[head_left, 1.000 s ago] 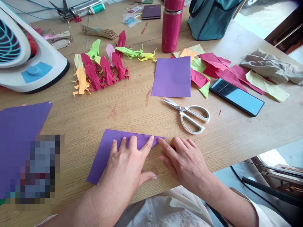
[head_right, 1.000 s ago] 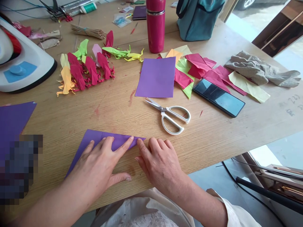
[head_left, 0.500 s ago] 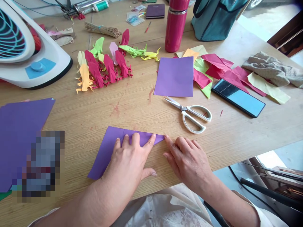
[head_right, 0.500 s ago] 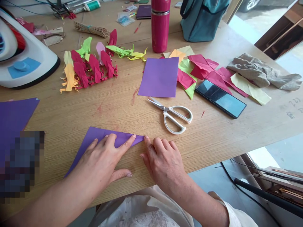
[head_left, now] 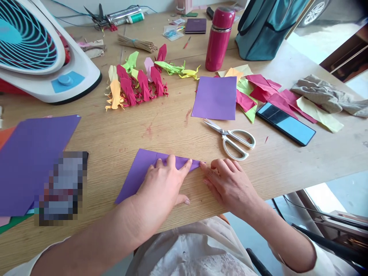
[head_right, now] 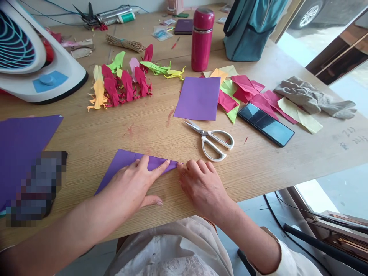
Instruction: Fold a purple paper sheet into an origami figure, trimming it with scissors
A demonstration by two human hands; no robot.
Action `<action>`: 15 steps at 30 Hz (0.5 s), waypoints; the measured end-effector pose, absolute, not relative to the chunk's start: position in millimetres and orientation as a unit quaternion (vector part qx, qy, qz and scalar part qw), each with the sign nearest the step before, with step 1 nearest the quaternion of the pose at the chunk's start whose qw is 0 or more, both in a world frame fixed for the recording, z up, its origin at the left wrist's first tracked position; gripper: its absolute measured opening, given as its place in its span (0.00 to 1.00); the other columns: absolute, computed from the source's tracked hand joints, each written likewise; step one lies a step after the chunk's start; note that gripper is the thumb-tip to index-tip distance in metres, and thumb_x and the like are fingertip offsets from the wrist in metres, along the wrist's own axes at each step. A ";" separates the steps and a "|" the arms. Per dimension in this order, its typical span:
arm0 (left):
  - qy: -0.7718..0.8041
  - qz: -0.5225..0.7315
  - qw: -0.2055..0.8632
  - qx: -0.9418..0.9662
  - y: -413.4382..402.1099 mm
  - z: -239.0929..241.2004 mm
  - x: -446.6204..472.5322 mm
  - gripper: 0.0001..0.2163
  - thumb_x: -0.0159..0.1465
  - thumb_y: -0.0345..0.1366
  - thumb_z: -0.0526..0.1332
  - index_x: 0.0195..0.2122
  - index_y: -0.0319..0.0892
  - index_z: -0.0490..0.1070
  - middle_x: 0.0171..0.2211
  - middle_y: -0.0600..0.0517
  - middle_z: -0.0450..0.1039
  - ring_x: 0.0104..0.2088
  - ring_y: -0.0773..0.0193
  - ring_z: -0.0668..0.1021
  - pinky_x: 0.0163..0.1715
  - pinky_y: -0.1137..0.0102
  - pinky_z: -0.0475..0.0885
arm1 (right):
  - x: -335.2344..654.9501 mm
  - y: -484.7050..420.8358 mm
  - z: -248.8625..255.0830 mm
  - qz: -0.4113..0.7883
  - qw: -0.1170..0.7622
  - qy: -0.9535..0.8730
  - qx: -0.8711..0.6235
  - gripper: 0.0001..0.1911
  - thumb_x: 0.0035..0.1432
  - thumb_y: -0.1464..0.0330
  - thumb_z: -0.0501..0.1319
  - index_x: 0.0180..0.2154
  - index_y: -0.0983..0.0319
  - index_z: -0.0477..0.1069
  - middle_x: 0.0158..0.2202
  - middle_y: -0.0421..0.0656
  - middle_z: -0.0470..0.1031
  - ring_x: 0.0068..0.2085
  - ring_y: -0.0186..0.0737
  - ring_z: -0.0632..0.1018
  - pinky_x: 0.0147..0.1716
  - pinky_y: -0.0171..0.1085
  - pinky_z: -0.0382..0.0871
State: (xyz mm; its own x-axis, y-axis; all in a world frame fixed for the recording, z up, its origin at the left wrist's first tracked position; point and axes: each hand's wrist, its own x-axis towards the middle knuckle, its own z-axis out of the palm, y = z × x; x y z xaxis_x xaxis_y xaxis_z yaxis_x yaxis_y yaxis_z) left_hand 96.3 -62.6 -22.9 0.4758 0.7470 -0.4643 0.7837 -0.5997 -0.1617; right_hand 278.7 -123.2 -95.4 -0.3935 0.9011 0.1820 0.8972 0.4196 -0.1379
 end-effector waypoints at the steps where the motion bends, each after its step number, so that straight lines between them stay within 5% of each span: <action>1: 0.443 -0.253 0.040 0.859 -62.6 -21.3 96.6 0.43 0.52 0.47 0.75 0.67 0.53 0.59 0.47 0.41 0.70 0.40 0.48 0.81 0.39 0.60 0.76 | 279.0 -121.9 -95.0 0.021 0.122 -0.838 -0.532 0.17 0.70 0.65 0.53 0.55 0.65 0.71 0.41 0.50 0.70 0.38 0.46 0.68 0.36 0.44 0.63; 15: 0.409 -0.272 0.029 0.870 -58.7 -6.9 98.5 0.35 0.57 0.48 0.71 0.65 0.50 0.63 0.47 0.41 0.70 0.34 0.51 0.82 0.32 0.65 0.74 | 289.5 -104.8 -90.7 0.150 0.172 -0.878 -0.421 0.16 0.71 0.66 0.53 0.50 0.66 0.75 0.49 0.52 0.73 0.44 0.46 0.69 0.45 0.48 0.63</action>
